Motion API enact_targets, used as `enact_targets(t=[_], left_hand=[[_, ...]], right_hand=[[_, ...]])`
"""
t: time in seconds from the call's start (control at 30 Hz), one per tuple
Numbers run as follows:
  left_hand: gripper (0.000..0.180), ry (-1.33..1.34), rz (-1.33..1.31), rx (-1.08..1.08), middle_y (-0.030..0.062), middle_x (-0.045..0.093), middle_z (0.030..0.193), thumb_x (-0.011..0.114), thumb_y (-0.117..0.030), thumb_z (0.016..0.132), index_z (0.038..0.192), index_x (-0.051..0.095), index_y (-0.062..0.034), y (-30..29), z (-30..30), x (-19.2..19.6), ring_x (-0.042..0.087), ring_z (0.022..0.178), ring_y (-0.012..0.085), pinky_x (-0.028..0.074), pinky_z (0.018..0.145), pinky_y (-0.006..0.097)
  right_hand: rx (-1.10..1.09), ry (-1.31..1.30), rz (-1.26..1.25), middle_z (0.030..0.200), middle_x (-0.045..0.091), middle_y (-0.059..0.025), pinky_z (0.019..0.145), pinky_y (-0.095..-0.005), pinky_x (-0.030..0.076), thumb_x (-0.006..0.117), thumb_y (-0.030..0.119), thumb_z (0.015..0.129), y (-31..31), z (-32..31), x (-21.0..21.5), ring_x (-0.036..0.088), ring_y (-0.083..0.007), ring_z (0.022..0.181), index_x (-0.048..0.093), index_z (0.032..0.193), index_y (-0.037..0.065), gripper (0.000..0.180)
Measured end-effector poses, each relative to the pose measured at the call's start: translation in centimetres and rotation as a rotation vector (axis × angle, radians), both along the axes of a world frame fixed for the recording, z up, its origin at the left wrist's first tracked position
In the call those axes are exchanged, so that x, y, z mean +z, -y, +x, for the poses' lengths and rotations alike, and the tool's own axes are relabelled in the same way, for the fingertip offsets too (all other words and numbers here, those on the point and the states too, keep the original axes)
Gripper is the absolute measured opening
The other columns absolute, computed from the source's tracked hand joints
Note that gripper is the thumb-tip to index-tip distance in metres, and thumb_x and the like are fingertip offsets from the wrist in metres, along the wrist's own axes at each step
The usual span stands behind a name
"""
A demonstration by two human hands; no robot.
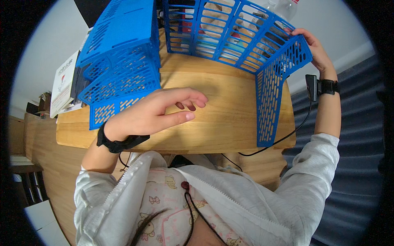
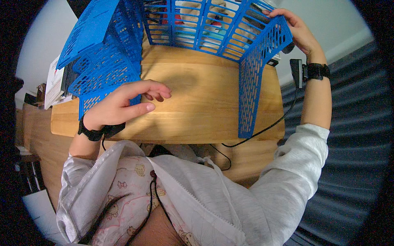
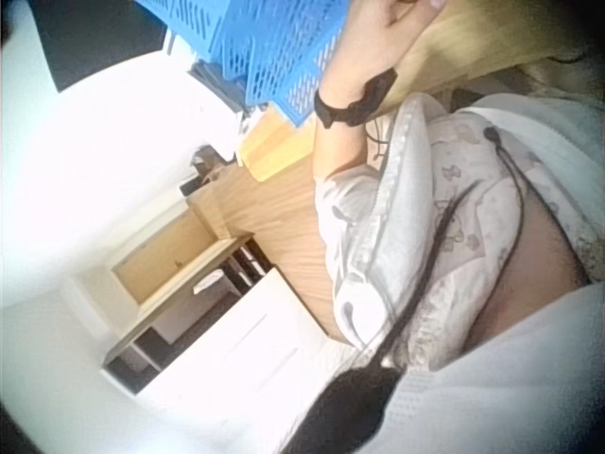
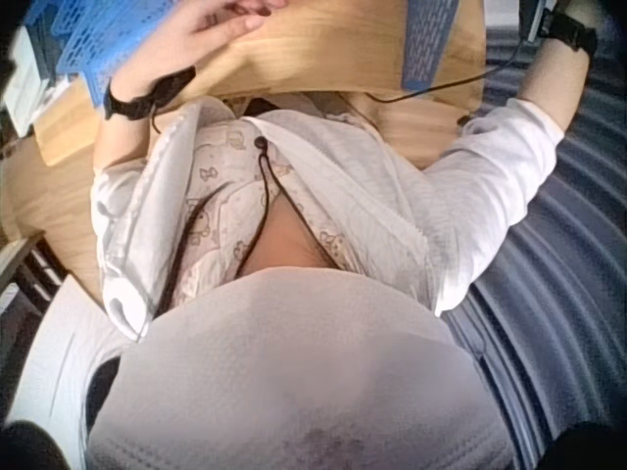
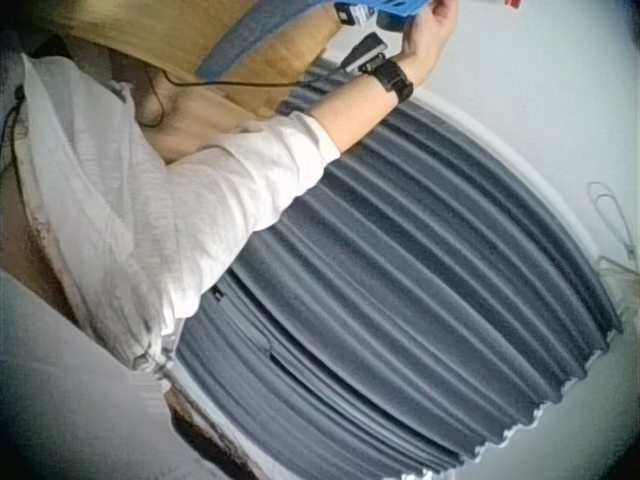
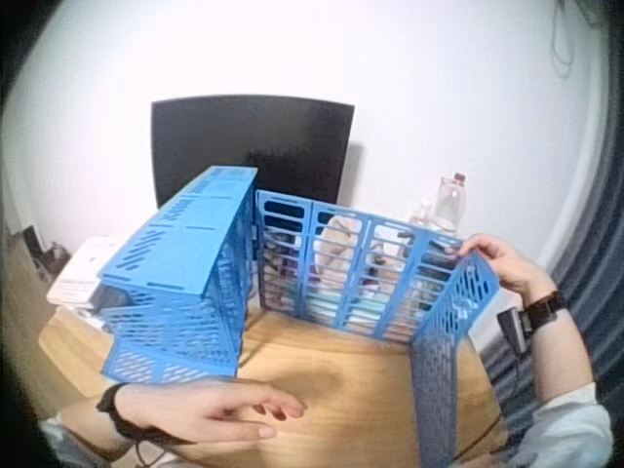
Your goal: The person assembles a blue plastic basket by snapping together multiple perforated panels. They align edges and press panels into place, forming a rectangular basket shape on a wooden table.
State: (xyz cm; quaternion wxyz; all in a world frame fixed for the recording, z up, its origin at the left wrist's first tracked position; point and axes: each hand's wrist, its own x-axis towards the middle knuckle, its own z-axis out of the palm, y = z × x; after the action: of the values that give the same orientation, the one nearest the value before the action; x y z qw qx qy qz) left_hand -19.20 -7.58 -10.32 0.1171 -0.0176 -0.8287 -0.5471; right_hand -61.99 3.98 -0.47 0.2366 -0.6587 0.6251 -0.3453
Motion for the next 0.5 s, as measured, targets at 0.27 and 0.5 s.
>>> enact_targets(t=[0.27,0.5], left_hand=[[0.034,0.004,-0.02,-0.033,0.0095,0.059,0.102,0.054,-0.013,0.087,0.117,0.049,-0.0002,0.3,3.0,2.4,0.056,0.091,0.0173,0.044,0.08,0.028],[0.068,-0.304,0.079,0.308,0.0175,0.055,0.111,0.049,-0.046,0.083,0.126,0.037,0.0044,-0.4,6.9,7.8,0.056,0.093,0.0195,0.044,0.077,0.028]], right_hand=[[-0.142,0.162,-0.014,0.131,0.045,-0.007,0.097,-0.0282,0.039,0.055,0.016,0.087,-1.1,1.1,0.1,0.043,-0.0185,0.12,0.04,0.132,0.014,0.048],[-0.358,0.037,-0.281,0.139,0.036,-0.0067,0.103,-0.0346,0.03,0.05,0.028,0.089,-3.9,3.6,1.8,0.033,-0.0209,0.128,0.036,0.136,0.014,0.051]])
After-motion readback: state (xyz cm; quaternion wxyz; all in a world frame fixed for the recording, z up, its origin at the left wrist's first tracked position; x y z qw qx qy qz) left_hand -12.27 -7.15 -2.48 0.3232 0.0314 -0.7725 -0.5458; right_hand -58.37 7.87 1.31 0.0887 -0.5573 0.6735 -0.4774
